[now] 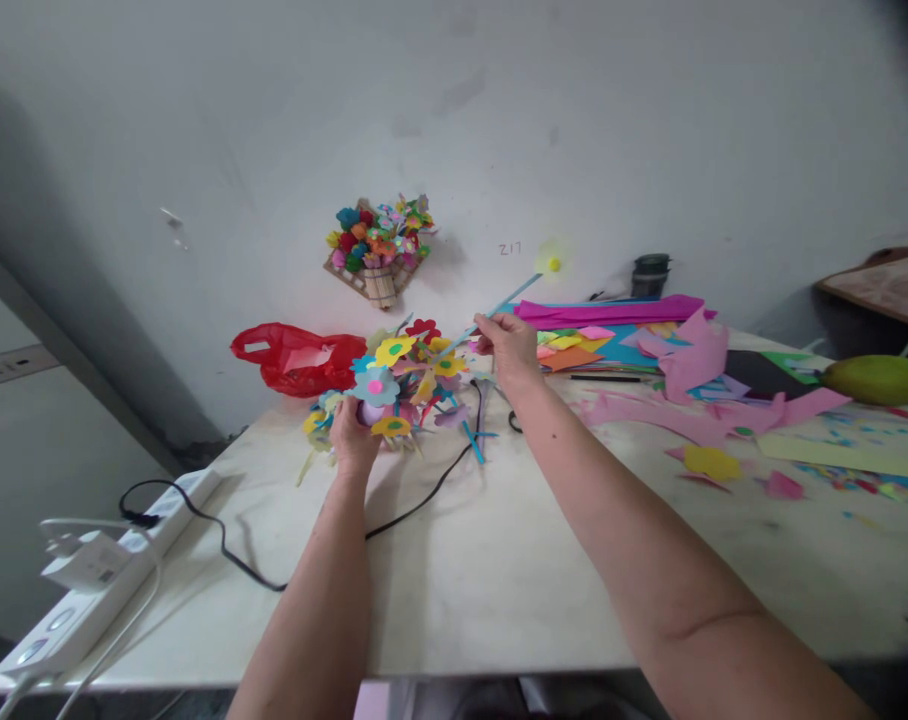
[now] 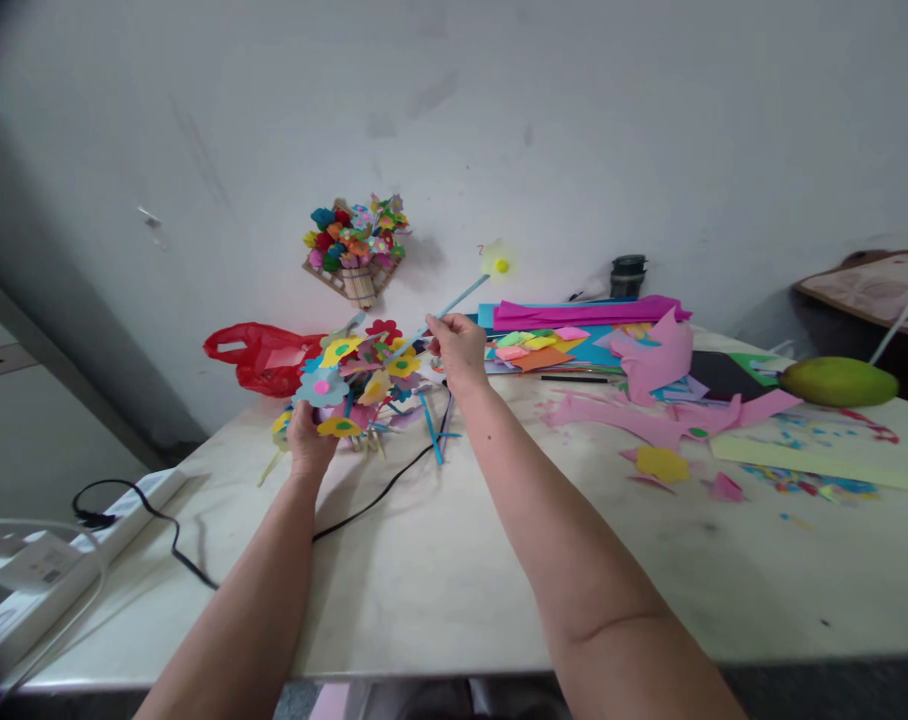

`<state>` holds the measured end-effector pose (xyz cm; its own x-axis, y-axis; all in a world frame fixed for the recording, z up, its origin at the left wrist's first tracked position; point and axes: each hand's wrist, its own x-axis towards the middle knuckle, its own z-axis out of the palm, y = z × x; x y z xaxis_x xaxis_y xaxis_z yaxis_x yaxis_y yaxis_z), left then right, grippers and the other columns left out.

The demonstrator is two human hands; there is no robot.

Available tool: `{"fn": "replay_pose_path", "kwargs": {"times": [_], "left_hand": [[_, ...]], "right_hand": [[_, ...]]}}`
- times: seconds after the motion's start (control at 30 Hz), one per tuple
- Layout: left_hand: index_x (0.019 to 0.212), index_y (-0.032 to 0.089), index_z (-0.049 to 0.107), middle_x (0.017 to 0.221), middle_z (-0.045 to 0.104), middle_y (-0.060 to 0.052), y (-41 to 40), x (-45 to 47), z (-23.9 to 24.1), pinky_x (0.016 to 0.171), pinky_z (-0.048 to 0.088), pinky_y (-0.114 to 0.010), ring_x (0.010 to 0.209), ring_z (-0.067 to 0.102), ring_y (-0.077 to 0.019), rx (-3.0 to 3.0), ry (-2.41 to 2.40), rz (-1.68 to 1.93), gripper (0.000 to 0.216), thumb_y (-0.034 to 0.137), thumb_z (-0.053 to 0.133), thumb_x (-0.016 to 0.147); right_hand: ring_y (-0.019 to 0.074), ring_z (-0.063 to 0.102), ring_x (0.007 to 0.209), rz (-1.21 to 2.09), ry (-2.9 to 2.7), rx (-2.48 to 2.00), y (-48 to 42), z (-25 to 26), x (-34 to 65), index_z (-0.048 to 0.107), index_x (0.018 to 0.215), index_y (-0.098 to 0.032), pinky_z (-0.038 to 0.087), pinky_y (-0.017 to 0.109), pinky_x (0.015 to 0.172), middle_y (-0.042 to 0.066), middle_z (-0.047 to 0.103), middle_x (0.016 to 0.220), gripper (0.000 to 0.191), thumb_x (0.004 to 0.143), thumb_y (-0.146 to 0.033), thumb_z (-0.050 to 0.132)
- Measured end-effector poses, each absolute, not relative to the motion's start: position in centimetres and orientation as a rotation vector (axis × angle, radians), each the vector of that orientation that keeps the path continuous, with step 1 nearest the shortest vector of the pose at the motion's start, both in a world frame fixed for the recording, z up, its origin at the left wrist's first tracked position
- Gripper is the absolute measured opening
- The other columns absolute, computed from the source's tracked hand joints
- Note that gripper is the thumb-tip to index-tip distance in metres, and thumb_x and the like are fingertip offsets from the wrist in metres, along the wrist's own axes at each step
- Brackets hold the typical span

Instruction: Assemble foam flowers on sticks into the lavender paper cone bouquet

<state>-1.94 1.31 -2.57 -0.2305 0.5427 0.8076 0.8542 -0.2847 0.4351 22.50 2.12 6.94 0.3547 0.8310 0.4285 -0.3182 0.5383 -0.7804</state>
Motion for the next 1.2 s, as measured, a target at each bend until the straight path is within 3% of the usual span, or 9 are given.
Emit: {"fn": "replay_pose_path", "kwargs": {"times": [0.4,0.57,0.8,1.0,1.07,1.2], "left_hand": [[0.084,0.020,0.055,0.080,0.058,-0.004,1.6,-1.9,-2.8,0.068,0.041,-0.029,0.080,0.055,-0.0205,-1.774,-1.597,-1.521,0.030,0.035,0.064,0.061],[0.084,0.019,0.056,0.080,0.059,-0.006,1.8,-2.1,-3.0,0.066,0.041,-0.029,0.078,0.056,-0.0204,-1.759,-1.575,-1.512,0.028,0.037,0.064,0.063],[0.086,0.020,0.057,0.082,0.061,-0.005,1.9,-2.2,-3.2,0.067,0.042,-0.030,0.080,0.056,-0.0216,-1.774,-1.562,-1.483,0.031,0.036,0.066,0.061],[0.085,0.020,0.056,0.080,0.061,-0.005,2.1,-2.2,-3.4,0.065,0.040,-0.030,0.076,0.056,-0.0213,-1.767,-1.558,-1.490,0.029,0.035,0.064,0.061],[0.084,0.021,0.056,0.079,0.061,-0.004,2.1,-2.2,-3.4,0.064,0.040,-0.030,0.076,0.055,-0.0211,-1.773,-1.558,-1.487,0.029,0.034,0.064,0.060],[0.083,0.020,0.055,0.078,0.060,-0.004,2.1,-2.1,-3.4,0.063,0.039,-0.029,0.074,0.055,-0.0203,-1.754,-1.569,-1.495,0.027,0.032,0.064,0.059]], "right_hand": [[0.0081,0.045,0.055,0.801,-1.059,-0.662,2.4,5.8,21.1,0.052,0.051,-0.018,0.037,0.023,0.060,-0.007,0.045,0.049,0.029,0.060,-0.038,0.071],[0.0091,0.041,0.056,0.796,-1.139,-0.683,2.5,5.2,20.5,0.050,0.050,-0.019,0.035,0.024,0.059,-0.007,0.042,0.050,0.034,0.058,-0.045,0.071],[0.0145,0.055,0.072,0.722,-1.239,-0.739,2.4,5.3,21.1,0.065,0.066,-0.018,0.041,0.026,0.070,0.000,0.062,0.065,0.036,0.070,-0.054,0.061],[0.0115,0.049,0.057,0.544,-1.394,-0.893,2.1,5.9,22.0,0.063,0.061,-0.018,0.037,0.025,0.060,-0.003,0.051,0.050,0.047,0.072,-0.063,0.057],[0.0089,0.041,0.048,0.647,-1.398,-0.863,2.0,6.1,22.4,0.061,0.058,-0.018,0.033,0.024,0.052,-0.004,0.048,0.045,0.045,0.069,-0.061,0.062],[0.0050,0.033,0.040,0.988,-1.404,-0.756,1.6,6.6,23.3,0.059,0.060,-0.016,0.026,0.023,0.041,-0.001,0.059,0.052,0.038,0.057,-0.050,0.076]]}}
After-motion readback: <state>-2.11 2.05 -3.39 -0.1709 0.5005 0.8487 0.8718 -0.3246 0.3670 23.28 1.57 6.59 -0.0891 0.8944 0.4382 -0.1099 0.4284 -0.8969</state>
